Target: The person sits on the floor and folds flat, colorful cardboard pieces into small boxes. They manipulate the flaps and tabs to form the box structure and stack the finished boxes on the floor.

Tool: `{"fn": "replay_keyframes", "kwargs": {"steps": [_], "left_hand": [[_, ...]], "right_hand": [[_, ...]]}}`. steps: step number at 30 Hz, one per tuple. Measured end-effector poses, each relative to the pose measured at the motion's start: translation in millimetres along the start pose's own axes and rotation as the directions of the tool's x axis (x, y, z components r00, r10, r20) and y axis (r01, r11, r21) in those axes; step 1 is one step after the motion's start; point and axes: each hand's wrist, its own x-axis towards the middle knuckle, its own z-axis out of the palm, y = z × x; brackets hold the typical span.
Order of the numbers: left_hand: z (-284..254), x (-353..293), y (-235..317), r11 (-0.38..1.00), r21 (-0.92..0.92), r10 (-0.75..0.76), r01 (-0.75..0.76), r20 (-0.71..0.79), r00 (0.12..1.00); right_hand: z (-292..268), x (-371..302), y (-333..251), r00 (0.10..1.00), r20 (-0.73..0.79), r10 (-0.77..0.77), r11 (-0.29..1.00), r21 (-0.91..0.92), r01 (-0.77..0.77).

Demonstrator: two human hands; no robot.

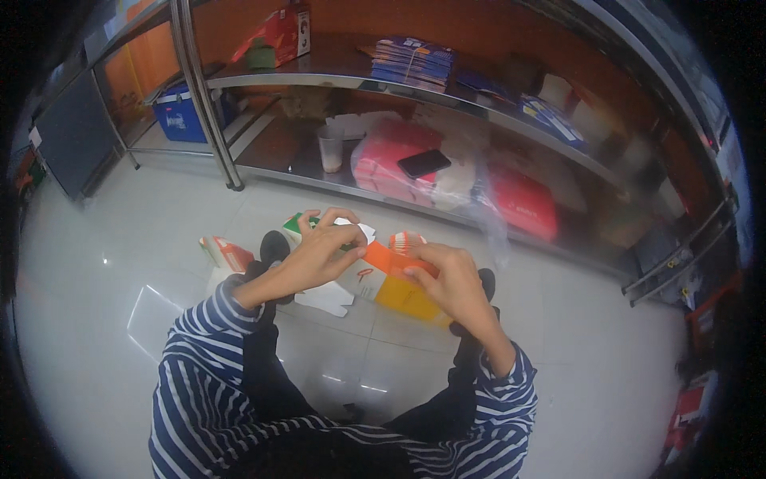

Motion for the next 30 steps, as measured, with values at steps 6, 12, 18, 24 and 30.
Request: {"fn": "replay_keyframes", "kwargs": {"steps": [6, 12, 18, 24, 30], "left_hand": [[-5.7, -0.2, -6.9, 0.999, 0.012, -0.04, 0.04, 0.006, 0.999], [-13.0, -1.7, 0.7, 0.998, 0.053, 0.016, -0.017, 0.006, 1.0], [-7.5, -3.3, 6.5, 0.972, 0.169, 0.154, -0.165, 0.074, 0.985], [-4.3, -4.1, 6.0, 0.96, 0.181, 0.199, -0.214, 0.097, 0.975], [3.2, -3.4, 2.9, 0.953, 0.204, 0.202, -0.225, 0.129, 0.971]], "right_hand": [[13.8, 1.9, -6.7, 0.887, -0.177, -0.426, 0.876, -0.326, 0.355], [20.9, 1.8, 5.7, 0.771, -0.167, -0.614, 0.747, -0.439, 0.499], [32.9, 5.2, 2.7, 0.682, -0.095, -0.725, 0.646, -0.438, 0.625], [40.3, 6.1, 4.0, 0.7, -0.131, -0.703, 0.673, -0.442, 0.593], [49.0, 4.1, 8.3, 0.746, -0.109, -0.657, 0.71, -0.423, 0.564]]}}
